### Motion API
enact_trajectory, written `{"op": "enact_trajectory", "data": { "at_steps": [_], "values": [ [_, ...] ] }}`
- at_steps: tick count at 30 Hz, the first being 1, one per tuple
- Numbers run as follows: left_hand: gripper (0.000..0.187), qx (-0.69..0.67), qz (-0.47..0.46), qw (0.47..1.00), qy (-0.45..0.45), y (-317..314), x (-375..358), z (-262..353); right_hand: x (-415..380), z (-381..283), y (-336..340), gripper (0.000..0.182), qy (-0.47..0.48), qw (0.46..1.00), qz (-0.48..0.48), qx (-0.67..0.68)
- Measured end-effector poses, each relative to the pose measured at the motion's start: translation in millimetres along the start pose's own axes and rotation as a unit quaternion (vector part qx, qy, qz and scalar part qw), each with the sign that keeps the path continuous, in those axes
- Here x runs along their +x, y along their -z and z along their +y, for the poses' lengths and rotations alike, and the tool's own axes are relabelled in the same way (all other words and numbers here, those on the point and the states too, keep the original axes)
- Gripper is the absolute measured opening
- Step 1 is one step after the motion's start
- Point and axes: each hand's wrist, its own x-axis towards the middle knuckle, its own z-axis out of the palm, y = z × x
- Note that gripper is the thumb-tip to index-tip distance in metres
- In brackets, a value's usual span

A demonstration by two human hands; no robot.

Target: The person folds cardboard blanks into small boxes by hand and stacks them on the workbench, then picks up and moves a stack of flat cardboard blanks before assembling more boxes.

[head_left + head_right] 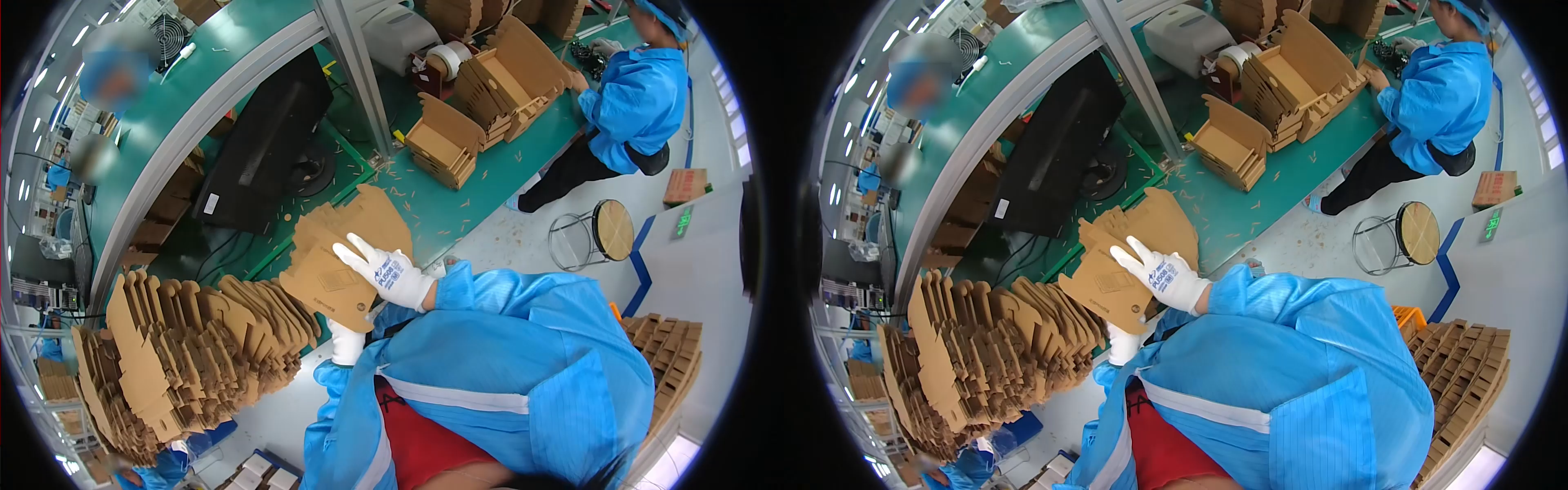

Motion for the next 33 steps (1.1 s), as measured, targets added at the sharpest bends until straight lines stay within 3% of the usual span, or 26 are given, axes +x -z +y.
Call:
{"op": "enact_trajectory", "data": {
  "at_steps": [1, 3, 4, 5, 7, 9, 10, 12, 13, 14, 15, 16, 17, 19, 20, 21, 23, 25, 26, 27, 28, 30, 31, 32, 33],
  "values": [
    [0.049, 0.001, 0.0, 1.0, -0.001, 4.2, 3.7, 1.0, -1.8, 1.7, 4.4, 0.09, 0.0, 1.0, 0.001, 0.001],
    [0.053, -0.314, -0.03, 0.949, 0.017, 19.3, 15.1, 4.0, -8.0, 7.9, 25.0, 0.088, 0.034, 0.987, 0.062, 0.144],
    [0.048, -0.405, 0.008, 0.914, -0.023, 32.1, 34.4, 7.8, -6.7, 17.2, 19.5, 0.086, 0.077, 0.968, 0.12, 0.206],
    [0.048, -0.111, 0.181, 0.962, -0.17, 21.2, 30.0, -20.4, -8.2, 18.0, 20.8, 0.085, 0.047, 0.96, 0.067, 0.266],
    [0.056, -0.404, 0.192, 0.893, -0.059, 70.1, 44.3, 28.1, -15.4, 12.8, 29.7, 0.082, 0.014, 0.937, -0.055, 0.345],
    [0.049, -0.408, 0.177, 0.895, -0.038, 82.5, 50.3, 38.5, -25.5, 3.9, 39.9, 0.083, 0.081, 0.963, -0.077, 0.246],
    [0.047, -0.414, 0.161, 0.895, -0.048, 76.0, 52.5, 31.4, -29.6, 8.6, 35.4, 0.093, 0.113, 0.967, -0.083, 0.212],
    [0.044, -0.468, 0.135, 0.874, -0.01, 77.7, 50.5, 34.5, -29.6, 15.2, 66.5, 0.105, 0.082, 0.898, -0.291, 0.318],
    [0.044, -0.479, 0.098, 0.872, -0.009, 84.5, 48.1, 37.5, -22.1, 43.8, 45.1, 0.108, 0.153, 0.864, -0.292, 0.379],
    [0.044, -0.462, 0.098, 0.882, -0.01, 79.8, 48.9, 30.6, -13.9, 47.1, 43.9, 0.107, 0.102, 0.831, -0.272, 0.474],
    [0.044, -0.455, 0.094, 0.885, -0.018, 82.0, 49.9, 36.3, 2.8, 35.8, 44.6, 0.102, 0.156, 0.83, -0.161, 0.511],
    [0.044, -0.45, 0.09, 0.888, -0.026, 85.2, 49.3, 43.8, 7.7, 37.1, 58.4, 0.09, 0.061, 0.899, -0.149, 0.408],
    [0.046, -0.272, 0.113, 0.95, -0.107, 93.4, 46.9, 58.5, 6.2, 23.9, 63.4, 0.07, 0.029, 0.898, -0.064, 0.434],
    [0.043, -0.321, 0.186, 0.924, -0.095, 77.8, 51.4, 47.4, 24.3, 30.6, 21.6, 0.051, 0.093, 0.879, 0.085, 0.46],
    [0.046, -0.432, 0.202, 0.877, -0.052, 86.0, 46.7, 64.1, 29.1, 36.6, 16.7, 0.043, 0.117, 0.88, 0.017, 0.461],
    [0.048, -0.471, 0.185, 0.86, -0.061, 85.3, 47.2, 61.7, 27.7, 32.6, 13.3, 0.043, 0.083, 0.868, -0.017, 0.49],
    [0.054, -0.487, 0.178, 0.852, -0.07, 88.1, 42.4, 51.2, 20.5, 21.5, 16.9, 0.046, 0.155, 0.879, 0.052, 0.448],
    [0.055, -0.398, 0.245, 0.883, -0.05, 99.3, 43.4, 51.2, 4.5, 11.9, 17.9, 0.07, 0.179, 0.875, 0.028, 0.449],
    [0.056, -0.354, 0.28, 0.892, -0.019, 92.7, 47.5, 30.5, -4.2, 14.8, 18.4, 0.075, 0.179, 0.846, -0.056, 0.499],
    [0.051, -0.262, 0.326, 0.907, -0.048, 101.0, 48.1, 26.0, -12.9, 12.8, 29.7, 0.081, 0.178, 0.808, -0.143, 0.543],
    [0.052, -0.478, 0.316, 0.818, 0.04, 98.6, 48.4, 31.2, -21.1, 12.3, 44.9, 0.087, 0.12, 0.779, -0.259, 0.559],
    [0.054, -0.408, 0.272, 0.871, 0.021, 91.2, 56.2, 16.5, -20.9, 5.8, 21.4, 0.09, 0.108, 0.837, -0.142, 0.518],
    [0.059, -0.604, 0.183, 0.775, 0.033, 82.0, 63.7, 13.3, -22.1, 7.4, 20.4, 0.086, 0.041, 0.916, -0.086, 0.389],
    [0.057, -0.594, 0.226, 0.77, 0.064, 73.2, 65.2, 25.1, -14.3, 21.5, 4.3, 0.084, 0.078, 0.931, -0.009, 0.355],
    [0.055, -0.6, 0.24, 0.763, -0.001, 64.3, 66.4, 25.8, -7.7, 28.8, 0.8, 0.083, 0.115, 0.938, 0.069, 0.319]
  ]
}}
